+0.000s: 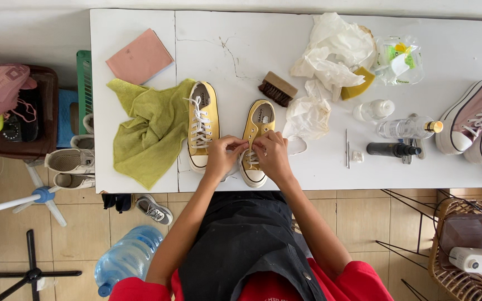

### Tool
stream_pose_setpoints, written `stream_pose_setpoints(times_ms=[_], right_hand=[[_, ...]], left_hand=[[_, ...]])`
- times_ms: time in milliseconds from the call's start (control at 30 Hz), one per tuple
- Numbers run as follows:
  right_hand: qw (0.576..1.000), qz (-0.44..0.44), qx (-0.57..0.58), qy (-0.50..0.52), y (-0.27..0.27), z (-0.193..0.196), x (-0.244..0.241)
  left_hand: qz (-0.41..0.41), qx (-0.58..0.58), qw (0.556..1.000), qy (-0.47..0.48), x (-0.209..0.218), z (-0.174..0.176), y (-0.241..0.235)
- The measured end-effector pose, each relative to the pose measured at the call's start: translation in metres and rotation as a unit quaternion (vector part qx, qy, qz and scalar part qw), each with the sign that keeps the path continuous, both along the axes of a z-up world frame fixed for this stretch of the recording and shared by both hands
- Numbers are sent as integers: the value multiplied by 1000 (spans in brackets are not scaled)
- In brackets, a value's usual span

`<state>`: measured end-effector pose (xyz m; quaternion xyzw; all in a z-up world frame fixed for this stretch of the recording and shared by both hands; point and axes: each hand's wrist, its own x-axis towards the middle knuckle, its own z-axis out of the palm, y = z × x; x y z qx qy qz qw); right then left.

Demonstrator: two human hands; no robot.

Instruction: The person laces a pair of yellow canvas sneakers on a white table. They thread the laces through the eyelets, pull them tight, and tie knots to secure the laces.

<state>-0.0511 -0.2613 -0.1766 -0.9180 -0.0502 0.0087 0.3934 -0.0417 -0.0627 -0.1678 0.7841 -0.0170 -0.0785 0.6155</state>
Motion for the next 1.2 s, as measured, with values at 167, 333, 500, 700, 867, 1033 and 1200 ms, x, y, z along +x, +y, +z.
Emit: stream_pose_setpoints(times_ms=[167, 333, 500, 700, 867, 1033, 1200], right_hand=[[988, 96, -95, 67, -9, 33, 8], [981, 162, -74, 80, -16, 62, 21], [971, 213, -59, 88, -24, 81, 29], [965, 230, -21, 128, -32, 94, 35], [964, 231, -11, 133, -38, 98, 35], [972, 187, 12, 142, -45, 101, 25], [984, 131, 66, 97, -53, 78, 13]], left_hand=[[-32, 38, 998, -49, 2, 12, 1], [-58, 39, 994, -83, -3, 5, 17], [-125, -303, 940, 93, -10, 27, 50], [-200, -690, 660, 220, -46, -58, 138], [-177, -304, 914, 201, -15, 49, 91], [-107, 6, 993, 54, 10, 16, 37], [-130, 140, 981, -17, 19, 21, 9]])
